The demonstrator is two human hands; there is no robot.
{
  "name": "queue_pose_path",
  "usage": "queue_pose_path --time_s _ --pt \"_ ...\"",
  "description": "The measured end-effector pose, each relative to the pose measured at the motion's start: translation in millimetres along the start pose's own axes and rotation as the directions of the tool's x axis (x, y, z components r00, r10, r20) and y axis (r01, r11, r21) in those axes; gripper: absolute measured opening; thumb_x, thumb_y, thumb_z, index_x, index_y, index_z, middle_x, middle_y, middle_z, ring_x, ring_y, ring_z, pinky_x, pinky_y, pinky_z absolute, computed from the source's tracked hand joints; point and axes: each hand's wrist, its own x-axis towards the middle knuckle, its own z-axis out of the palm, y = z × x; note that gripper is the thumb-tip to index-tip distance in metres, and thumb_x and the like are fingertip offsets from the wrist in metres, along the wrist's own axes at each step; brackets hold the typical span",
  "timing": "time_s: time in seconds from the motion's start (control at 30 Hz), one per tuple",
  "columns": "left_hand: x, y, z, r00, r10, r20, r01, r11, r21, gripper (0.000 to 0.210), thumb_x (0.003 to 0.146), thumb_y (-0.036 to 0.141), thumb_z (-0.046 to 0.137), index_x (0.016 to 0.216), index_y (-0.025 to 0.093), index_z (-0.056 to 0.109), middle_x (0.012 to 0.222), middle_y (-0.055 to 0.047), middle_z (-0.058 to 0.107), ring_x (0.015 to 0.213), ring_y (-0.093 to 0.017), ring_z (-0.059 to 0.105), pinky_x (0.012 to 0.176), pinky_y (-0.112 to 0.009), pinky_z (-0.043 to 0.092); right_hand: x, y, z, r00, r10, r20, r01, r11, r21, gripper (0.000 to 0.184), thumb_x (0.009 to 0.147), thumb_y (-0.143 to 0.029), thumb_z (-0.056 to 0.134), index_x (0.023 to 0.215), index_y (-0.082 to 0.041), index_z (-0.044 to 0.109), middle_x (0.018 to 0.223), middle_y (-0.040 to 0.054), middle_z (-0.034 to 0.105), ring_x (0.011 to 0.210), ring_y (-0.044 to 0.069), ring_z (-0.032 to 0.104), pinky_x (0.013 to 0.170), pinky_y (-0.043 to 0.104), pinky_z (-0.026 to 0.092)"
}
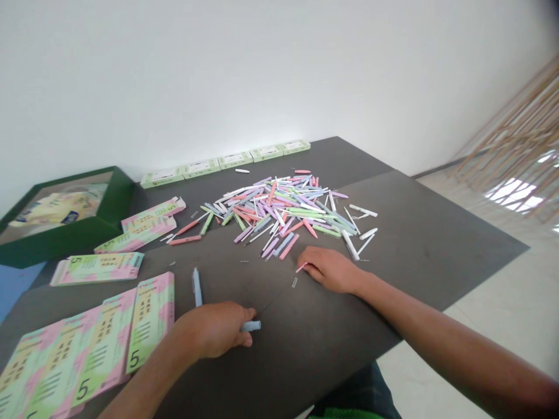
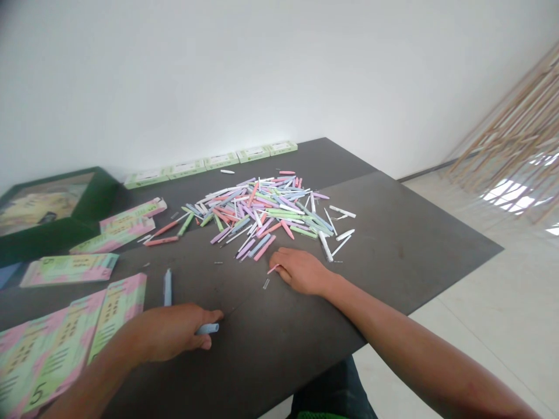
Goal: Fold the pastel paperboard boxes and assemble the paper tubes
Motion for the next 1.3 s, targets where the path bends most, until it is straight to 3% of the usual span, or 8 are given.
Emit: queue_pose_path --time_s 0.17,0.43,0.53,0.63,0.73,0.97,1.3 --pt "2 -1 2.0 0.999 -0.019 0.036 0.017 0.998 0.056 0.049 0.081 0.033 0.053 0.127 0.017 0.052 0.108 -0.016 0.067 0.094 -0.031 0.064 0.072 -0.036 0.049 4 -23 7 0.997 0.080 -0.012 -0.077 0.984 0.163 0.014 0.083 -0.012 0.046 0.092 -0.018 0.055 0.090 0.0043 0.059 0.079 0.015 0.053 0.071 0.026 0.039" --pt "-2 1 0.1 0.998 -0.032 0.046 0.029 0.996 0.081 0.049 0.082 0.033 0.052 0.128 0.018 0.051 0.107 -0.016 0.067 0.094 -0.032 0.064 0.071 -0.037 0.050 33 -37 12 0.992 -0.065 0.106 0.039 0.972 0.231 0.014 0.080 -0.011 0.050 0.090 -0.016 0.057 0.084 0.0034 0.059 0.077 0.015 0.052 0.069 0.025 0.037" --pt "-6 1 -2.3 0.999 -0.040 0.024 0.038 0.997 0.069 0.048 0.083 0.034 0.051 0.128 0.019 0.051 0.107 -0.015 0.068 0.095 -0.032 0.064 0.072 -0.038 0.049 32 -34 4 0.997 -0.013 0.074 -0.009 0.957 0.290 0.014 0.080 -0.011 0.050 0.091 -0.016 0.057 0.081 0.0021 0.058 0.071 0.012 0.051 0.064 0.022 0.036" --pt "-7 0 -2.8 0.998 -0.056 0.020 0.054 0.996 0.070 0.049 0.083 0.036 0.051 0.129 0.020 0.050 0.108 -0.014 0.067 0.095 -0.032 0.064 0.073 -0.038 0.049 19 -31 -1 0.989 0.145 -0.027 -0.134 0.963 0.235 0.011 0.079 -0.009 0.051 0.087 -0.015 0.057 0.083 0.0024 0.056 0.072 0.012 0.050 0.065 0.022 0.036" --pt "-5 -1 -2.0 0.999 -0.036 0.027 0.033 0.996 0.078 0.050 0.082 0.036 0.051 0.130 0.019 0.050 0.110 -0.015 0.066 0.096 -0.033 0.063 0.072 -0.038 0.049 -1 -34 1 0.972 0.233 -0.007 -0.229 0.962 0.146 0.009 0.082 -0.012 0.050 0.087 -0.017 0.056 0.085 0.0028 0.054 0.074 0.013 0.049 0.067 0.024 0.036" --pt "-6 2 -0.6 0.998 -0.050 0.033 0.048 0.997 0.068 0.052 0.082 0.036 0.050 0.131 0.019 0.049 0.110 -0.014 0.066 0.097 -0.032 0.062 0.073 -0.037 0.048 -14 -37 18 0.968 0.249 -0.043 -0.252 0.965 -0.078 0.013 0.090 -0.020 0.043 0.084 -0.016 0.053 0.085 0.0054 0.052 0.084 0.016 0.048 0.075 0.028 0.038" --pt "-6 0 -1.6 0.997 -0.068 0.036 0.066 0.996 0.064 0.052 0.082 0.037 0.049 0.131 0.019 0.048 0.113 -0.014 0.065 0.098 -0.031 0.062 0.075 -0.037 0.048 -15 -40 22 0.976 0.210 -0.053 -0.214 0.971 -0.105 0.014 0.090 -0.022 0.043 0.084 -0.016 0.054 0.085 0.0052 0.051 0.084 0.016 0.048 0.076 0.028 0.037"
